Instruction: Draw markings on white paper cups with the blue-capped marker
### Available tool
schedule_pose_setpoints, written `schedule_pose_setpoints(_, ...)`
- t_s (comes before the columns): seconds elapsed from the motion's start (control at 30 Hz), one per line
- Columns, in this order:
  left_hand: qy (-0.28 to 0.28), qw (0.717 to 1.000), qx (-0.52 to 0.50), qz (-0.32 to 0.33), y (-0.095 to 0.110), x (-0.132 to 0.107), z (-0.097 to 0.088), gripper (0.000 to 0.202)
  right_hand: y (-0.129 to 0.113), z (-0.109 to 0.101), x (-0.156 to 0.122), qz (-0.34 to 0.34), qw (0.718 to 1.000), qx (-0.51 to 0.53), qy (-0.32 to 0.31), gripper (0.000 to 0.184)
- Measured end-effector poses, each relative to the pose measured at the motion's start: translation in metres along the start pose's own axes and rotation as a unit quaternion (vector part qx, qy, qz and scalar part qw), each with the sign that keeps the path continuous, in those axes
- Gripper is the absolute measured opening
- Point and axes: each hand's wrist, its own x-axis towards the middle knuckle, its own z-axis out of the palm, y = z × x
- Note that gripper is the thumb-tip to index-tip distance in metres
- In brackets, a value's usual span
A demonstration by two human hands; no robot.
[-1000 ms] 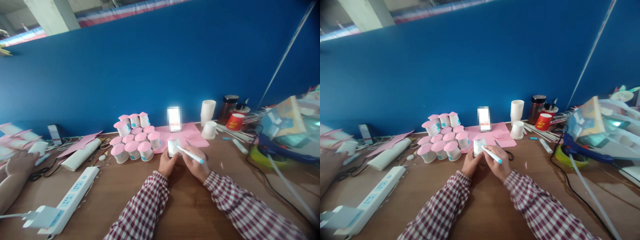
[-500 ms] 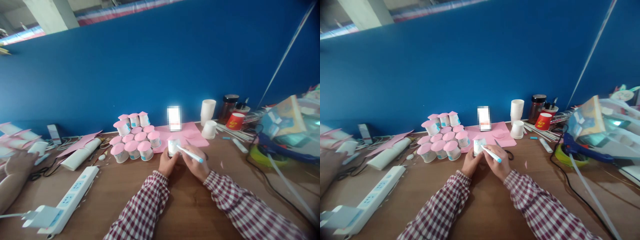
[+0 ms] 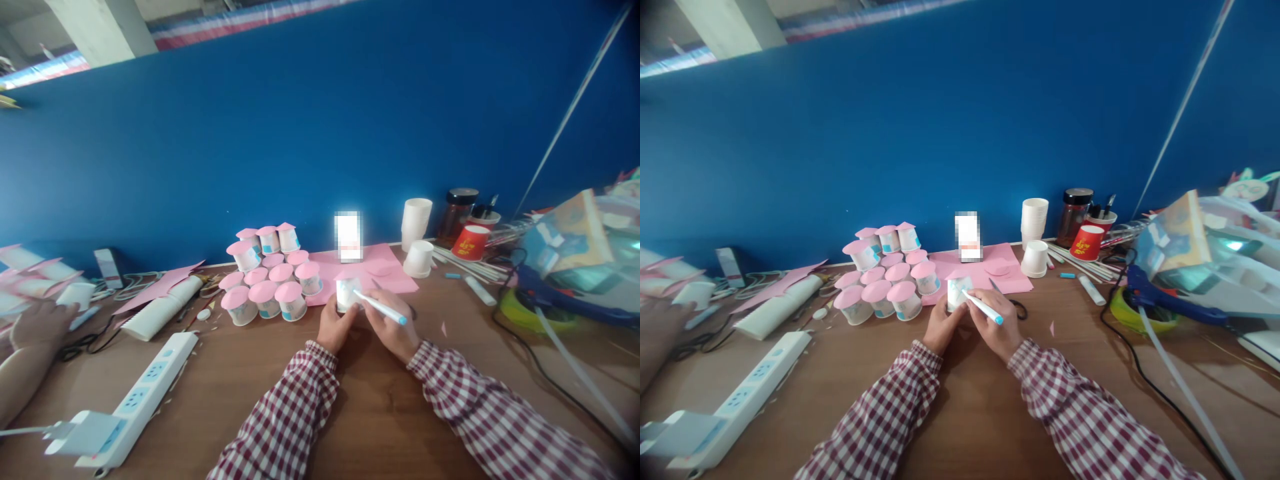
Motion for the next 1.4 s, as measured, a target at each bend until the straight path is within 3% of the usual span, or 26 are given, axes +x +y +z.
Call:
schedule_pose_setpoints(0.8, 0.008, 0.999, -0.014, -0.031, 0.0004, -0.0001, -0.0007, 0.041, -0.0009, -0.0009, -0.0009, 0.04, 0.999, -0.007, 0.029, 0.013)
schedule_pose_setpoints(1.4, -0.004, 1.0, -0.002, 0.009, -0.0014, -0.0005, 0.0006, 0.039, -0.0012, -0.0006, -0.0012, 0.019, 1.0, 0.004, 0.017, 0.015)
